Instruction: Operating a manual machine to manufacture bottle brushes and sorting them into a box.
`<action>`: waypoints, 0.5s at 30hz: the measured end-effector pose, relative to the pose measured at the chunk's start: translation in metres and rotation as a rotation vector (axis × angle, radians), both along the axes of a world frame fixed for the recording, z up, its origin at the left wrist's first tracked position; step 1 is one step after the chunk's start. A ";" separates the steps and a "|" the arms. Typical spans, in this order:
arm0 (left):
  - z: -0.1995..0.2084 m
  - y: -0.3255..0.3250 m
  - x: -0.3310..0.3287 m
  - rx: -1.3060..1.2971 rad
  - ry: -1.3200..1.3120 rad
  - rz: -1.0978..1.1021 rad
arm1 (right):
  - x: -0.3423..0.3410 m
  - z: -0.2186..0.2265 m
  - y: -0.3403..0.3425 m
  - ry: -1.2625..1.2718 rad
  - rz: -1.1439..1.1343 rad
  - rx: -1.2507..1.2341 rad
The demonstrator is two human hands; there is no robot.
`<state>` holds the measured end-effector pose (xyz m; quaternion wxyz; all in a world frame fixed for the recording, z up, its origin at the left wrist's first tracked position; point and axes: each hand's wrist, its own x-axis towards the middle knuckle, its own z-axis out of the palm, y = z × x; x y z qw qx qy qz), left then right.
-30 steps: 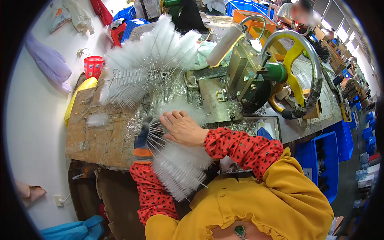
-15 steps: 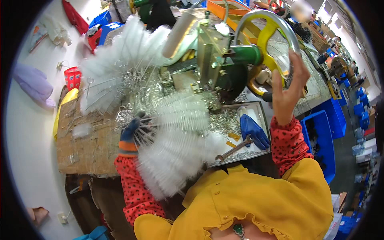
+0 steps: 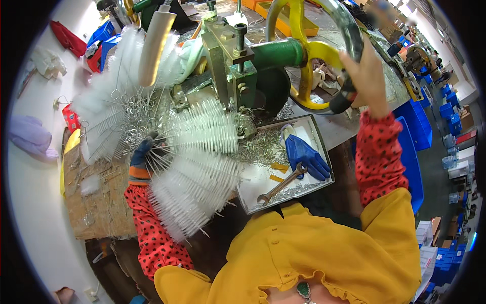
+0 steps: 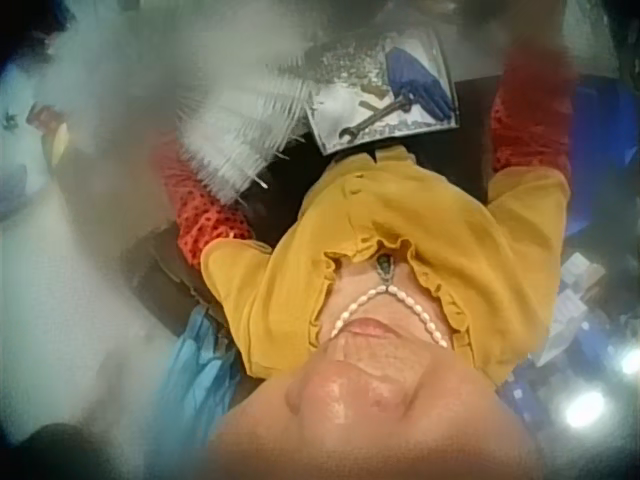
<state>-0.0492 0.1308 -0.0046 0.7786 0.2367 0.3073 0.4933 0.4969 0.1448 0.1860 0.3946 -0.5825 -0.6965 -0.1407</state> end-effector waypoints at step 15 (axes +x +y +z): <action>-0.005 0.008 0.004 0.000 0.030 0.042 | 0.004 0.084 0.088 -0.012 0.176 -0.348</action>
